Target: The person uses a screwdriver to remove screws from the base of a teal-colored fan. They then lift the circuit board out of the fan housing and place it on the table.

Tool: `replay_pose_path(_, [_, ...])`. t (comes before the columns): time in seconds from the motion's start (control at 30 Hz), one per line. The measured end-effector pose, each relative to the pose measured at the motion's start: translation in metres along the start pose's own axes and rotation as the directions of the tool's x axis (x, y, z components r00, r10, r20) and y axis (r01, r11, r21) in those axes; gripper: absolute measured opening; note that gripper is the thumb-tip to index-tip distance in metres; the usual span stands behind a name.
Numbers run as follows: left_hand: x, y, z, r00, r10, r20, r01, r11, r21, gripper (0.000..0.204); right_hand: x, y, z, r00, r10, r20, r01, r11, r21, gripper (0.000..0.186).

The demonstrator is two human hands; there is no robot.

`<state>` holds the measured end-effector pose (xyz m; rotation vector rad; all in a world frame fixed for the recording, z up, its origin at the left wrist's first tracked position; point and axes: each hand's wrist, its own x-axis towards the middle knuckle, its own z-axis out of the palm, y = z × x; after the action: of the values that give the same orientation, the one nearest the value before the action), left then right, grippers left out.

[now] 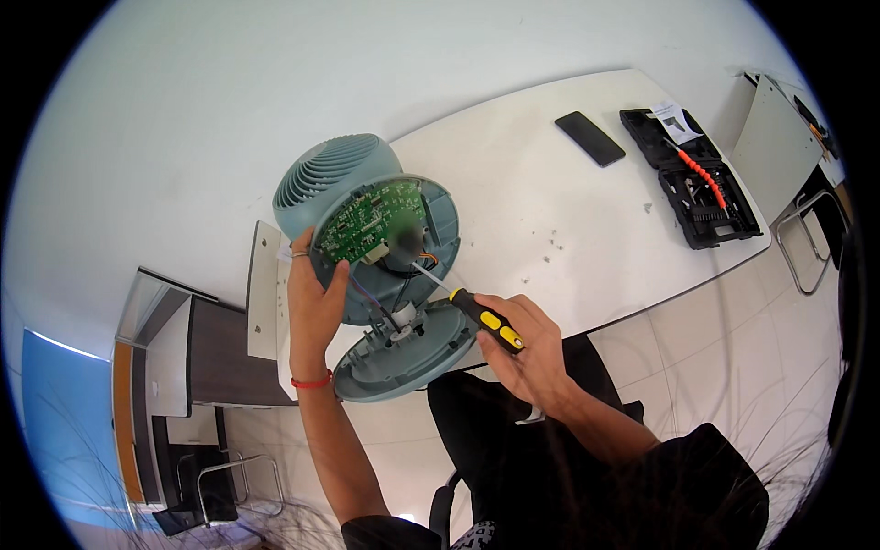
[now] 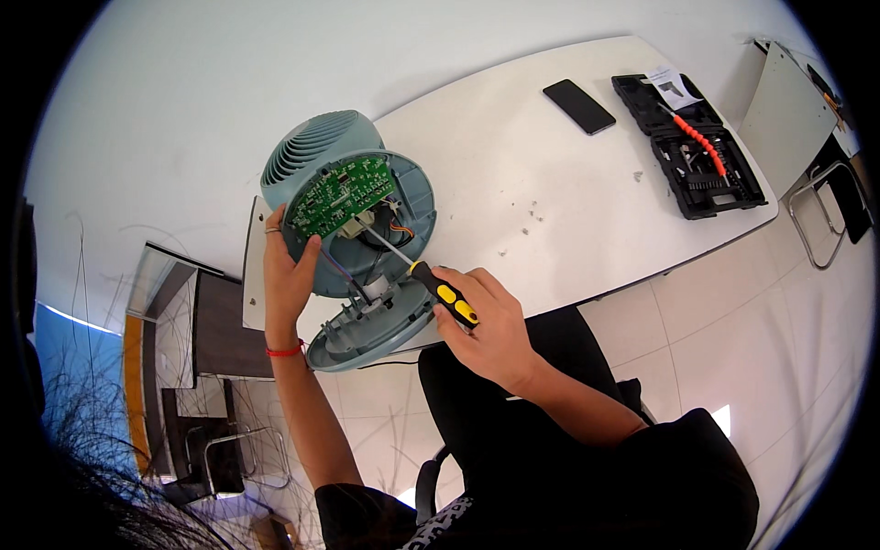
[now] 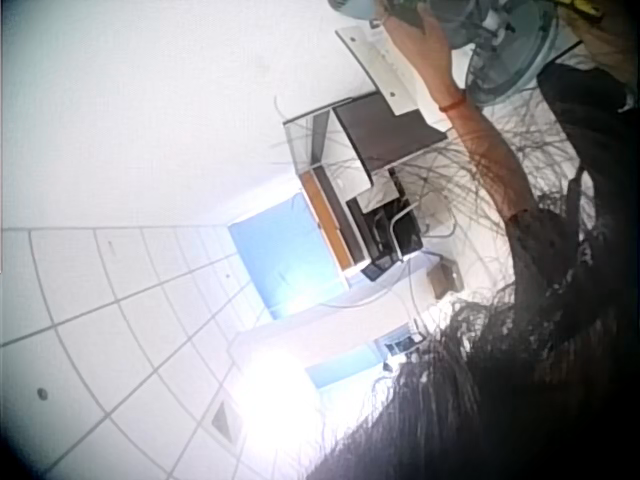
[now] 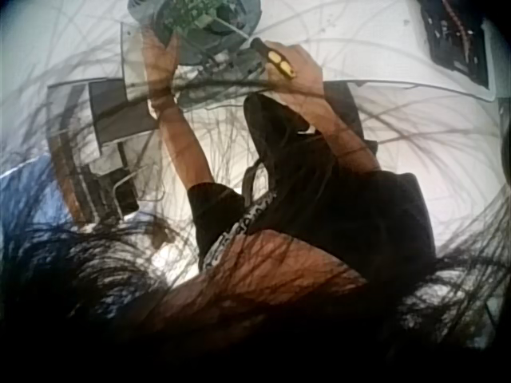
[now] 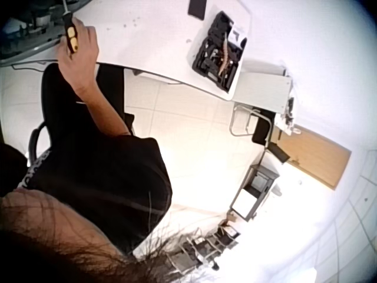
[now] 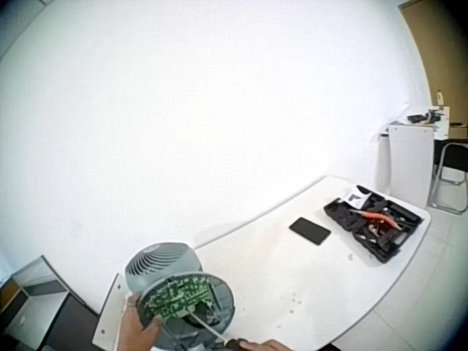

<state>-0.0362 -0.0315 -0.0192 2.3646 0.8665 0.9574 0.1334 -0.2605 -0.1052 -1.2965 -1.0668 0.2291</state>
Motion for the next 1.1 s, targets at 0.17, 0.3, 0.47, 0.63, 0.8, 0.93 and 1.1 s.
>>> replay_pose_path(0.17, [0.000, 0.003, 0.000, 0.999, -0.039, 0.000, 0.039, 0.999, -0.013, 0.056, -0.001, 0.001, 0.001, 1.000, -0.003, 0.005, 0.003, 1.000, -0.013, 0.042])
replay_pose_path(0.3, [0.000, 0.003, 0.000, 0.999, -0.032, -0.004, 0.032, 0.999, 0.007, 0.056, -0.001, 0.001, 0.000, 1.000, -0.002, 0.006, 0.002, 1.000, -0.017, 0.043])
replay_pose_path(0.47, [0.000, 0.002, 0.001, 1.000, -0.009, -0.008, 0.009, 1.000, 0.003, 0.056, -0.002, 0.002, 0.001, 1.000, -0.006, 0.003, 0.006, 1.000, -0.003, 0.043])
replay_pose_path(0.63, [0.000, 0.007, 0.001, 1.000, -0.028, -0.006, 0.028, 1.000, 0.010, 0.055, -0.003, 0.003, 0.001, 1.000, 0.004, 0.010, -0.004, 1.000, 0.003, 0.043])
replay_pose_path(0.8, [0.000, 0.003, 0.001, 1.000, -0.010, -0.014, 0.009, 1.000, -0.004, 0.055, -0.001, 0.001, 0.000, 1.000, 0.003, 0.011, -0.003, 1.000, 0.000, 0.044])
replay_pose_path(0.93, [0.000, 0.004, 0.001, 1.000, -0.014, -0.007, 0.014, 1.000, 0.003, 0.055, 0.000, 0.000, 0.000, 1.000, 0.004, 0.018, -0.004, 1.000, -0.009, 0.044])
replay_pose_path(1.1, [0.000, -0.002, 0.001, 1.000, -0.010, -0.003, 0.010, 1.000, -0.012, 0.056, 0.004, -0.003, -0.003, 1.000, -0.007, 0.029, 0.008, 1.000, -0.021, 0.041])
